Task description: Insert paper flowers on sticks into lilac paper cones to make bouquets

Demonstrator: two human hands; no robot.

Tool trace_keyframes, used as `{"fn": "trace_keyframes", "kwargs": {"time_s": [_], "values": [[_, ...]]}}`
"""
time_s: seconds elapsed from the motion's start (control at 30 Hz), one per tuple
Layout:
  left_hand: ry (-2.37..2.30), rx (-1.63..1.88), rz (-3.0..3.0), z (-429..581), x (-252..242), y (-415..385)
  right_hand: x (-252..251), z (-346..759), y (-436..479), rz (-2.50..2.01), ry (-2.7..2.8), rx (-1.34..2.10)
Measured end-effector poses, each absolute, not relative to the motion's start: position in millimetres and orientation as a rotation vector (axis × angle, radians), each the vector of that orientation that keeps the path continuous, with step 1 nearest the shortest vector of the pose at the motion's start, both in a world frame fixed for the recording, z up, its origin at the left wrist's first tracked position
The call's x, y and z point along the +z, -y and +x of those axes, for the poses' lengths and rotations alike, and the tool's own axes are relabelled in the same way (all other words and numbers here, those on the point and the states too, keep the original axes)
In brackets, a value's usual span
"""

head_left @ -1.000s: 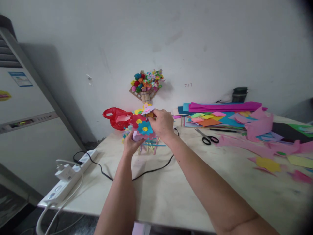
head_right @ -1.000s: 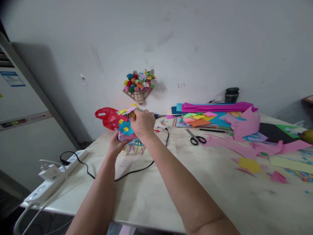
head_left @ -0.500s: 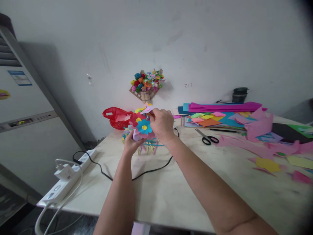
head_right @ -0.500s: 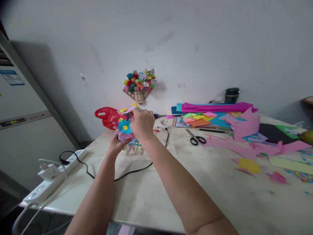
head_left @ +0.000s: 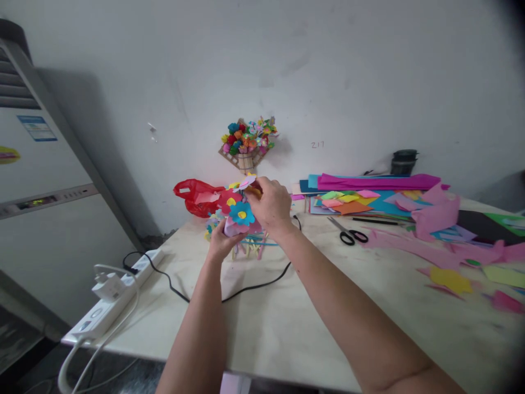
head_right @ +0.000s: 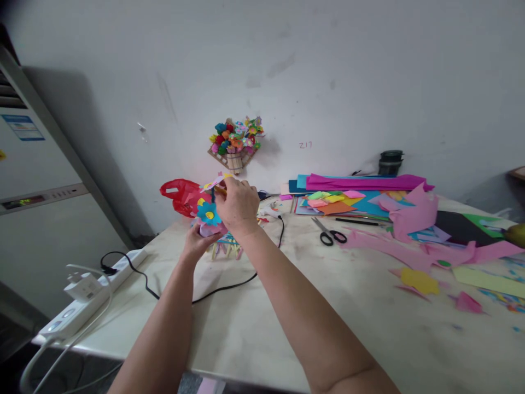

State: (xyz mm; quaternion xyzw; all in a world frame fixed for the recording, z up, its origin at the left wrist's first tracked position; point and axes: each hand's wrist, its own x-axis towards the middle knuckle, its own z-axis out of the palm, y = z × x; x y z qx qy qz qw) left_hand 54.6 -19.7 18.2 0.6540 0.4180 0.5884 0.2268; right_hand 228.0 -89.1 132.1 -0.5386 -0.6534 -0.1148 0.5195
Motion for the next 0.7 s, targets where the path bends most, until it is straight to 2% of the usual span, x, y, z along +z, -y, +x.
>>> {"fn": "trace_keyframes", "kwargs": {"time_s": [0.23,0.53,0.7], "values": [[-1.190,1.605,1.818,55.3,20.3,22.4,133.3,227.5,88.2,-1.295,1.489,-0.187],[-1.187,1.611,1.848,57.2,26.5,26.6,134.2,232.3,80.3,-1.192,1.669,-0.393],[-1.279,1.626,1.929,54.7,27.3,27.2,134.9,235.6,79.3,-1.230,1.699,-0.353]]}}
